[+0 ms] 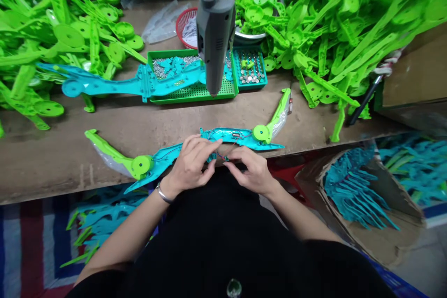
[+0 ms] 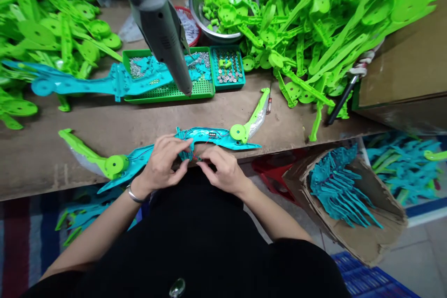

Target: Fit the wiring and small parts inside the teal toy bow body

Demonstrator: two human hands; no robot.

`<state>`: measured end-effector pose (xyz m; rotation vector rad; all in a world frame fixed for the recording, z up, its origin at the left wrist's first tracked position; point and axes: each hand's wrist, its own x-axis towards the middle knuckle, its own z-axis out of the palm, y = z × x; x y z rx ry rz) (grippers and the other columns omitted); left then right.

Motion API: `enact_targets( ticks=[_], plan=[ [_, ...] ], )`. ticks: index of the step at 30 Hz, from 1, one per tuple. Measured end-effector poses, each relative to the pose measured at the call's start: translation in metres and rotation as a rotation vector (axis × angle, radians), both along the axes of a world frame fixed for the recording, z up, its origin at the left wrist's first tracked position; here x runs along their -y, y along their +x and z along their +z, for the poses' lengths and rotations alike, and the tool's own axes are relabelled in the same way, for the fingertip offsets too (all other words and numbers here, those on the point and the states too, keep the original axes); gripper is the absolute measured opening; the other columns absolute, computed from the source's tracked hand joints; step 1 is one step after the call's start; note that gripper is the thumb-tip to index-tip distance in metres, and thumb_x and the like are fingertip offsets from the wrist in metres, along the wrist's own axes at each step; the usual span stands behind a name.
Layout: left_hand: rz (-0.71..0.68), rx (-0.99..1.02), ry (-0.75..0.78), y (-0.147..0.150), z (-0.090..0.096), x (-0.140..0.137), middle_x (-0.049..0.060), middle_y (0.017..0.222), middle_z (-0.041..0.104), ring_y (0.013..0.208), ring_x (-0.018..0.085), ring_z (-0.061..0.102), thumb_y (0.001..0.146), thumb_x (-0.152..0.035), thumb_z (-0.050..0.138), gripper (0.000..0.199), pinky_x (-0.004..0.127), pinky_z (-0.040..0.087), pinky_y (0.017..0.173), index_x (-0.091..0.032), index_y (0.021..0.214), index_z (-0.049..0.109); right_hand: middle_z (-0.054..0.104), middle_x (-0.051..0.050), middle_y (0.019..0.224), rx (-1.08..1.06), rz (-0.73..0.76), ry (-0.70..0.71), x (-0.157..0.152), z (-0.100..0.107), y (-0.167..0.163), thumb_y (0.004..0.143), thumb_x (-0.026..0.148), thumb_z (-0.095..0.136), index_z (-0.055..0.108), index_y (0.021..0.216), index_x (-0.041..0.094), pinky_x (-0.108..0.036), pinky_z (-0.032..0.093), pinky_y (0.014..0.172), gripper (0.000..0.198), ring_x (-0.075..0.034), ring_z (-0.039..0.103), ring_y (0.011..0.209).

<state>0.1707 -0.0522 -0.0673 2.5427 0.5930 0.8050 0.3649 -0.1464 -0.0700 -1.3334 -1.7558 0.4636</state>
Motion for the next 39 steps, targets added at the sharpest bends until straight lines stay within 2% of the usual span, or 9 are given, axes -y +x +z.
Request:
enact_targets(
  ticks=[2, 4, 8, 11, 14, 17, 24, 31, 39],
  plan=[
    [0.036, 0.012, -0.012, -0.002, -0.001, -0.005, 0.013, 0.114, 0.066, 0.109, 0.028, 0.059, 0.08, -0.009, 0.058, 0.068, 0.049, 0.047, 0.099, -0.016, 0.145, 0.038, 0.07, -0.005, 0.088, 0.033, 0.001, 0.035, 0.002, -0.004, 0.0, 0.086, 0.008, 0.066, 0.06, 0.101, 0.02, -0.034, 0.062, 0.073, 0.021, -0.018, 0.069, 0.084],
    [0.065, -0.024, 0.015, -0.001, -0.001, -0.012, 0.017, 0.124, 0.062, 0.116, 0.031, 0.056, 0.079, -0.006, 0.056, 0.065, 0.049, 0.047, 0.098, -0.015, 0.142, 0.042, 0.07, -0.006, 0.089, 0.047, 0.003, 0.05, 0.004, -0.004, 0.0, 0.085, 0.006, 0.065, 0.06, 0.101, 0.019, -0.034, 0.062, 0.073, 0.022, -0.019, 0.069, 0.085],
    [0.052, -0.162, 0.073, 0.005, -0.002, -0.025, 0.016, 0.128, 0.06, 0.116, 0.032, 0.055, 0.087, -0.011, 0.056, 0.03, 0.047, 0.048, 0.092, -0.017, 0.116, 0.061, 0.07, -0.006, 0.089, 0.059, -0.013, 0.064, 0.005, -0.002, -0.001, 0.085, 0.006, 0.064, 0.06, 0.101, 0.02, -0.034, 0.062, 0.074, 0.022, -0.018, 0.068, 0.085],
    [0.058, -0.153, 0.079, 0.006, -0.005, -0.027, 0.012, 0.113, 0.066, 0.101, 0.026, 0.06, 0.094, -0.017, 0.054, 0.012, 0.04, 0.049, 0.083, -0.019, 0.102, 0.063, 0.07, -0.006, 0.087, 0.067, -0.038, 0.074, 0.005, 0.001, -0.002, 0.084, 0.007, 0.064, 0.06, 0.099, 0.02, -0.033, 0.061, 0.071, 0.02, -0.018, 0.068, 0.083],
    [0.094, -0.05, 0.036, 0.004, -0.008, -0.021, 0.008, 0.099, 0.069, 0.092, 0.021, 0.063, 0.096, -0.014, 0.052, 0.014, 0.035, 0.051, 0.079, -0.019, 0.105, 0.062, 0.07, -0.005, 0.085, 0.099, -0.082, 0.078, 0.004, 0.003, -0.002, 0.084, 0.009, 0.064, 0.059, 0.096, 0.02, -0.035, 0.058, 0.069, 0.017, -0.018, 0.067, 0.078],
    [0.169, 0.045, 0.009, 0.001, -0.01, -0.01, 0.006, 0.097, 0.07, 0.092, 0.019, 0.065, 0.096, -0.012, 0.052, 0.017, 0.033, 0.052, 0.08, -0.019, 0.107, 0.062, 0.069, -0.005, 0.083, 0.1, -0.127, 0.078, 0.002, 0.005, -0.003, 0.082, 0.012, 0.065, 0.058, 0.094, 0.021, -0.038, 0.055, 0.068, 0.016, -0.019, 0.065, 0.075],
    [0.252, -0.048, 0.028, -0.002, -0.012, 0.004, 0.005, 0.09, 0.073, 0.085, 0.021, 0.066, 0.095, -0.014, 0.056, 0.01, 0.035, 0.046, 0.073, -0.019, 0.098, 0.064, 0.066, -0.003, 0.087, -0.049, -0.193, 0.019, -0.008, 0.012, -0.011, 0.085, 0.015, 0.063, 0.057, 0.099, 0.024, -0.037, 0.058, 0.071, 0.017, -0.019, 0.066, 0.081],
    [0.292, -0.012, 0.02, 0.001, -0.011, 0.015, 0.005, 0.085, 0.073, 0.079, 0.019, 0.066, 0.095, -0.013, 0.058, 0.007, 0.034, 0.046, 0.074, -0.018, 0.097, 0.063, 0.069, -0.003, 0.088, -0.141, -0.312, -0.097, -0.023, 0.01, -0.017, 0.09, 0.023, 0.065, 0.06, 0.098, 0.022, -0.029, 0.059, 0.068, 0.01, -0.013, 0.066, 0.072],
    [0.276, -0.001, 0.006, 0.004, -0.011, 0.021, 0.005, 0.088, 0.074, 0.079, 0.018, 0.065, 0.095, -0.018, 0.061, 0.006, 0.033, 0.044, 0.072, -0.018, 0.097, 0.066, 0.072, 0.002, 0.075, -0.282, -0.352, -0.213, -0.036, 0.005, -0.021, 0.09, 0.032, 0.068, 0.054, 0.096, 0.022, -0.024, 0.058, 0.059, 0.018, -0.013, 0.072, 0.064]
  ],
)
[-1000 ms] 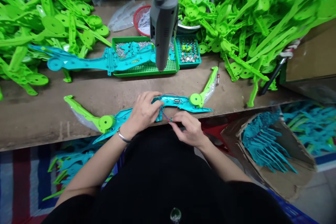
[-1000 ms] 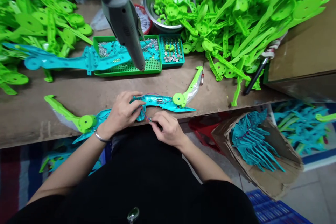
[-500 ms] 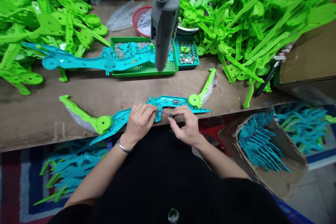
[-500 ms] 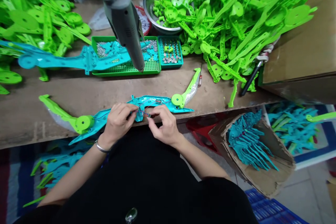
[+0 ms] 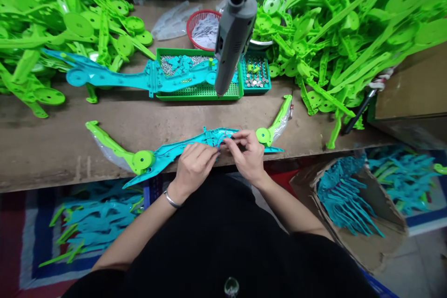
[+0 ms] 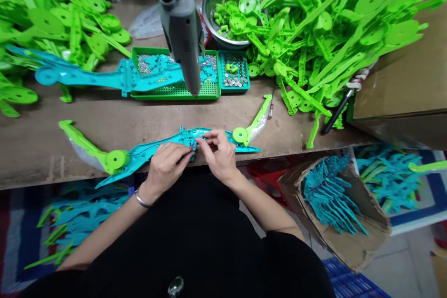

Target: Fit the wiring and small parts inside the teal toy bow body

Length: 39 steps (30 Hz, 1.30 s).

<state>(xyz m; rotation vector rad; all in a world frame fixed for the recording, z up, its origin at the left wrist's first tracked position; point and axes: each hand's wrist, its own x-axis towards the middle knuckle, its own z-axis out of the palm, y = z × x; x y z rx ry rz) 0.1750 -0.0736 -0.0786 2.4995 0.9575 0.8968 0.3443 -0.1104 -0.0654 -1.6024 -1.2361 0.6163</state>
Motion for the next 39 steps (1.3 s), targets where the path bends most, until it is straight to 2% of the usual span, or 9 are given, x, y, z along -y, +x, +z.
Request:
enact_targets(
  ticks=[6, 11, 16, 21, 24, 27, 30, 34, 39],
  plan=[
    [-0.004, 0.004, 0.06, 0.004, -0.002, -0.002, 0.002, 0.077, 0.073, 0.071, 0.017, 0.063, 0.095, -0.02, 0.06, 0.019, 0.033, 0.042, 0.068, -0.019, 0.077, 0.066, 0.074, -0.003, 0.091, 0.076, 0.239, 0.033, 0.004, 0.01, 0.002, 0.084, 0.023, 0.071, 0.051, 0.107, 0.022, -0.031, 0.063, 0.075, 0.03, -0.016, 0.074, 0.08],
    [-0.082, 0.07, -0.085, 0.004, -0.003, -0.005, 0.002, 0.081, 0.075, 0.075, 0.017, 0.066, 0.095, -0.021, 0.06, 0.012, 0.034, 0.046, 0.072, -0.021, 0.089, 0.071, 0.073, -0.004, 0.091, 0.081, 0.281, -0.018, 0.004, 0.013, 0.005, 0.084, 0.014, 0.061, 0.049, 0.11, 0.022, -0.031, 0.061, 0.075, 0.03, -0.016, 0.074, 0.081],
    [-0.175, 0.059, -0.165, -0.004, 0.006, -0.012, 0.002, 0.086, 0.075, 0.081, 0.018, 0.067, 0.094, -0.019, 0.06, 0.009, 0.035, 0.048, 0.078, -0.02, 0.095, 0.068, 0.072, -0.002, 0.089, 0.139, 0.268, -0.042, 0.003, 0.015, 0.006, 0.081, 0.011, 0.059, 0.047, 0.112, 0.022, -0.03, 0.06, 0.074, 0.035, -0.016, 0.074, 0.08],
    [-0.076, 0.14, -0.231, 0.005, 0.032, -0.038, 0.007, 0.098, 0.066, 0.09, 0.02, 0.062, 0.089, -0.018, 0.056, 0.021, 0.036, 0.051, 0.08, -0.017, 0.109, 0.061, 0.068, 0.0, 0.083, 0.184, 0.25, -0.031, 0.002, 0.012, 0.01, 0.077, 0.007, 0.056, 0.042, 0.106, 0.024, -0.029, 0.059, 0.068, 0.036, -0.016, 0.071, 0.073],
    [-0.228, 0.055, -0.334, 0.02, 0.042, -0.058, 0.01, 0.113, 0.06, 0.107, 0.024, 0.057, 0.084, -0.015, 0.05, 0.037, 0.042, 0.049, 0.093, -0.017, 0.12, 0.058, 0.065, -0.001, 0.083, 0.201, 0.224, -0.012, 0.001, 0.01, 0.01, 0.077, 0.009, 0.056, 0.04, 0.098, 0.025, -0.029, 0.058, 0.064, 0.031, -0.015, 0.069, 0.07],
    [-0.396, -0.056, -0.411, 0.031, 0.042, -0.074, 0.008, 0.117, 0.058, 0.111, 0.026, 0.054, 0.076, -0.012, 0.05, 0.044, 0.046, 0.046, 0.099, -0.022, 0.117, 0.062, 0.067, -0.001, 0.084, 0.221, 0.186, 0.019, 0.004, 0.009, 0.008, 0.079, 0.011, 0.057, 0.038, 0.092, 0.026, -0.03, 0.058, 0.063, 0.027, -0.016, 0.069, 0.07],
    [-0.429, -0.126, -0.371, 0.03, 0.037, -0.082, 0.008, 0.118, 0.059, 0.113, 0.028, 0.054, 0.07, -0.011, 0.051, 0.044, 0.05, 0.043, 0.1, -0.023, 0.109, 0.066, 0.069, -0.001, 0.084, 0.242, 0.16, 0.057, 0.009, 0.009, 0.007, 0.081, 0.011, 0.058, 0.036, 0.087, 0.026, -0.031, 0.058, 0.066, 0.027, -0.017, 0.07, 0.074],
    [-0.527, -0.058, -0.338, 0.025, 0.036, -0.081, 0.009, 0.135, 0.054, 0.125, 0.028, 0.05, 0.071, -0.007, 0.048, 0.064, 0.049, 0.04, 0.104, -0.025, 0.131, 0.057, 0.068, -0.001, 0.084, 0.276, 0.143, 0.103, 0.012, 0.005, 0.002, 0.081, 0.01, 0.058, 0.037, 0.086, 0.026, -0.031, 0.057, 0.067, 0.027, -0.017, 0.07, 0.076],
    [-0.546, -0.119, -0.356, 0.023, 0.039, -0.08, 0.008, 0.12, 0.064, 0.111, 0.027, 0.055, 0.079, -0.021, 0.056, 0.034, 0.047, 0.042, 0.098, -0.023, 0.112, 0.063, 0.062, -0.001, 0.083, 0.316, 0.116, 0.153, 0.014, -0.002, -0.007, 0.078, 0.007, 0.053, 0.038, 0.086, 0.026, -0.032, 0.055, 0.069, 0.026, -0.017, 0.066, 0.076]
  ],
)
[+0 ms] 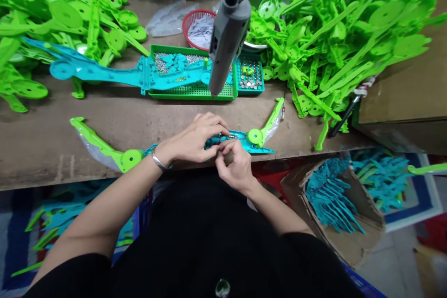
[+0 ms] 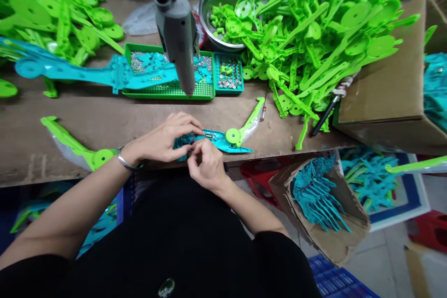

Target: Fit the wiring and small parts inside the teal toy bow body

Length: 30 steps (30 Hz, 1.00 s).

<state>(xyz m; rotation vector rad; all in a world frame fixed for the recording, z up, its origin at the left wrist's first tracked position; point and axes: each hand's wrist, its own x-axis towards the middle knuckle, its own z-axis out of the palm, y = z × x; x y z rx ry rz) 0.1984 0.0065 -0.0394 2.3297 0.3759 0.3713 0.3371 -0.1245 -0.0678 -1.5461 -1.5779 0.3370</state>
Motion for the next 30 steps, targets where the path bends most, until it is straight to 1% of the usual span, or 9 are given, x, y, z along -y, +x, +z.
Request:
enact_targets(
  ticks=[2, 5, 8, 13, 15, 17, 22, 26, 30],
  plan=[
    [0.002, -0.019, 0.033, -0.001, 0.001, -0.002, 0.008, 0.115, 0.065, 0.107, 0.027, 0.055, 0.077, -0.022, 0.056, 0.031, 0.047, 0.041, 0.095, -0.021, 0.108, 0.062, 0.06, -0.002, 0.083, -0.017, -0.003, 0.003, 0.002, -0.001, -0.003, 0.077, 0.006, 0.05, 0.038, 0.085, 0.026, -0.033, 0.054, 0.07, 0.025, -0.017, 0.064, 0.078],
    [-0.05, -0.003, 0.032, -0.005, 0.003, -0.006, 0.008, 0.118, 0.064, 0.107, 0.027, 0.055, 0.074, -0.019, 0.054, 0.027, 0.046, 0.04, 0.096, -0.021, 0.101, 0.057, 0.058, -0.001, 0.081, -0.017, 0.002, 0.028, 0.003, -0.001, -0.005, 0.078, 0.003, 0.049, 0.04, 0.083, 0.025, -0.033, 0.054, 0.071, 0.025, -0.017, 0.062, 0.079],
    [-0.055, 0.0, 0.022, -0.011, 0.002, -0.008, 0.007, 0.116, 0.065, 0.107, 0.025, 0.055, 0.076, -0.016, 0.055, 0.021, 0.043, 0.041, 0.096, -0.021, 0.097, 0.056, 0.059, -0.002, 0.081, 0.005, -0.004, 0.068, 0.002, -0.003, 0.0, 0.079, 0.001, 0.049, 0.043, 0.084, 0.024, -0.033, 0.054, 0.073, 0.024, -0.017, 0.062, 0.08],
    [0.074, -0.01, 0.002, -0.024, -0.005, -0.003, 0.002, 0.095, 0.068, 0.093, 0.019, 0.061, 0.089, -0.019, 0.057, 0.009, 0.037, 0.044, 0.089, -0.021, 0.097, 0.061, 0.067, -0.004, 0.087, 0.115, -0.012, 0.139, -0.007, -0.004, 0.015, 0.085, 0.002, 0.052, 0.055, 0.095, 0.022, -0.037, 0.055, 0.077, 0.022, -0.019, 0.065, 0.086],
    [0.143, 0.02, -0.014, -0.027, -0.009, 0.003, 0.001, 0.093, 0.068, 0.09, 0.018, 0.062, 0.092, -0.021, 0.058, 0.007, 0.034, 0.046, 0.086, -0.02, 0.098, 0.062, 0.069, -0.006, 0.09, 0.173, -0.002, 0.159, -0.013, -0.003, 0.021, 0.088, 0.002, 0.052, 0.059, 0.1, 0.02, -0.037, 0.055, 0.078, 0.022, -0.02, 0.065, 0.087],
    [0.205, 0.059, -0.028, -0.028, -0.012, 0.01, 0.003, 0.097, 0.068, 0.092, 0.018, 0.062, 0.092, -0.02, 0.06, 0.007, 0.034, 0.047, 0.086, -0.019, 0.098, 0.062, 0.07, -0.008, 0.092, 0.218, 0.013, 0.156, -0.02, -0.002, 0.026, 0.091, 0.004, 0.052, 0.062, 0.103, 0.019, -0.036, 0.055, 0.079, 0.022, -0.02, 0.065, 0.088],
    [0.282, 0.147, -0.077, -0.021, -0.02, 0.027, 0.009, 0.12, 0.066, 0.11, 0.02, 0.061, 0.09, -0.016, 0.062, 0.006, 0.037, 0.047, 0.097, -0.019, 0.096, 0.061, 0.068, -0.008, 0.087, 0.342, 0.068, 0.063, -0.037, -0.002, 0.038, 0.096, 0.015, 0.052, 0.069, 0.101, 0.018, -0.035, 0.052, 0.074, 0.018, -0.02, 0.061, 0.082],
    [0.363, 0.162, -0.086, -0.014, -0.029, 0.035, 0.005, 0.109, 0.071, 0.104, 0.019, 0.064, 0.09, -0.018, 0.065, 0.009, 0.036, 0.048, 0.092, -0.02, 0.097, 0.059, 0.064, -0.007, 0.083, 0.378, 0.102, -0.058, -0.048, -0.002, 0.047, 0.098, 0.023, 0.054, 0.072, 0.097, 0.02, -0.034, 0.048, 0.074, 0.019, -0.02, 0.058, 0.081],
    [0.43, 0.139, 0.011, -0.009, -0.033, 0.037, 0.002, 0.092, 0.069, 0.092, 0.019, 0.062, 0.092, -0.014, 0.058, 0.007, 0.036, 0.047, 0.086, -0.02, 0.093, 0.062, 0.066, -0.006, 0.079, 0.418, 0.147, -0.144, -0.061, 0.001, 0.054, 0.095, 0.034, 0.061, 0.073, 0.089, 0.02, -0.034, 0.041, 0.074, 0.019, -0.02, 0.054, 0.078]
  ],
)
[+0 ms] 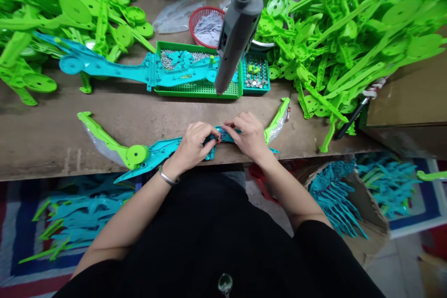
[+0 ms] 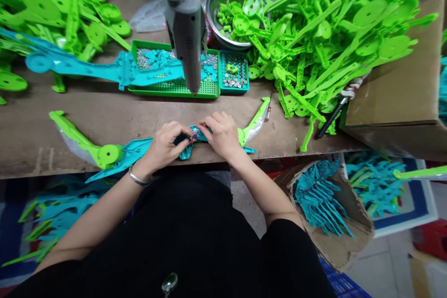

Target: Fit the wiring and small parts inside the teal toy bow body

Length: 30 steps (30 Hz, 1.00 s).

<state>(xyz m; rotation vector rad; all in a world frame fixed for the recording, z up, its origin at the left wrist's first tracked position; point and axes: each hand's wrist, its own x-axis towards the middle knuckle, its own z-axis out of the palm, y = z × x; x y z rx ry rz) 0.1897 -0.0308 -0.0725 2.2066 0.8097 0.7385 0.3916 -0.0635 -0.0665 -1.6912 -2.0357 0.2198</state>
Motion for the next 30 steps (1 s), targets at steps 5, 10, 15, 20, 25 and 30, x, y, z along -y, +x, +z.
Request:
enact_targets(
  ticks=[5, 10, 15, 20, 25, 30],
  plan=[
    [0.086, 0.012, 0.079, 0.005, -0.001, -0.001, 0.01, 0.117, 0.063, 0.111, 0.024, 0.059, 0.088, -0.012, 0.06, 0.008, 0.04, 0.047, 0.093, -0.02, 0.088, 0.063, 0.069, -0.004, 0.072, 0.004, 0.063, -0.167, -0.019, 0.01, 0.003, 0.086, 0.039, 0.074, 0.072, 0.075, 0.019, -0.033, 0.035, 0.074, 0.023, -0.019, 0.054, 0.075],
    [0.161, 0.03, -0.003, 0.013, -0.005, -0.002, 0.001, 0.093, 0.07, 0.087, 0.018, 0.066, 0.085, -0.016, 0.07, 0.017, 0.035, 0.048, 0.086, -0.02, 0.093, 0.055, 0.068, -0.002, 0.063, -0.089, 0.066, -0.295, -0.029, 0.015, 0.003, 0.08, 0.039, 0.078, 0.07, 0.063, 0.017, -0.03, 0.035, 0.07, 0.029, -0.015, 0.056, 0.066],
    [0.207, 0.012, -0.076, 0.017, -0.004, -0.003, -0.003, 0.085, 0.071, 0.081, 0.015, 0.068, 0.081, -0.014, 0.074, 0.024, 0.033, 0.047, 0.087, -0.021, 0.094, 0.054, 0.07, 0.0, 0.068, -0.326, 0.141, -0.43, -0.027, 0.023, 0.011, 0.082, 0.03, 0.073, 0.076, 0.089, 0.015, -0.026, 0.043, 0.064, 0.017, -0.012, 0.062, 0.062],
    [0.223, -0.047, -0.089, 0.018, -0.001, -0.004, -0.002, 0.087, 0.072, 0.086, 0.017, 0.069, 0.084, -0.015, 0.07, 0.022, 0.036, 0.044, 0.091, -0.021, 0.099, 0.056, 0.074, -0.008, 0.101, -0.307, 0.406, -0.056, -0.017, 0.041, 0.01, 0.085, 0.012, 0.057, 0.071, 0.101, 0.015, -0.034, 0.051, 0.085, 0.022, -0.019, 0.067, 0.093],
    [0.229, -0.104, -0.081, 0.014, 0.0, -0.004, 0.0, 0.092, 0.074, 0.092, 0.019, 0.068, 0.087, -0.018, 0.068, 0.021, 0.035, 0.042, 0.088, -0.021, 0.106, 0.059, 0.072, -0.008, 0.102, -0.205, 0.499, -0.014, -0.01, 0.037, 0.007, 0.095, 0.018, 0.055, 0.068, 0.101, 0.019, -0.035, 0.053, 0.084, 0.014, -0.019, 0.065, 0.093],
    [0.22, -0.136, -0.055, 0.009, 0.001, -0.004, 0.0, 0.091, 0.075, 0.09, 0.02, 0.066, 0.093, -0.027, 0.064, 0.008, 0.037, 0.04, 0.086, -0.023, 0.1, 0.066, 0.068, -0.006, 0.1, -0.21, 0.368, -0.066, -0.007, 0.022, 0.022, 0.096, 0.017, 0.052, 0.068, 0.106, 0.021, -0.032, 0.054, 0.082, 0.02, -0.017, 0.065, 0.094]
  ],
)
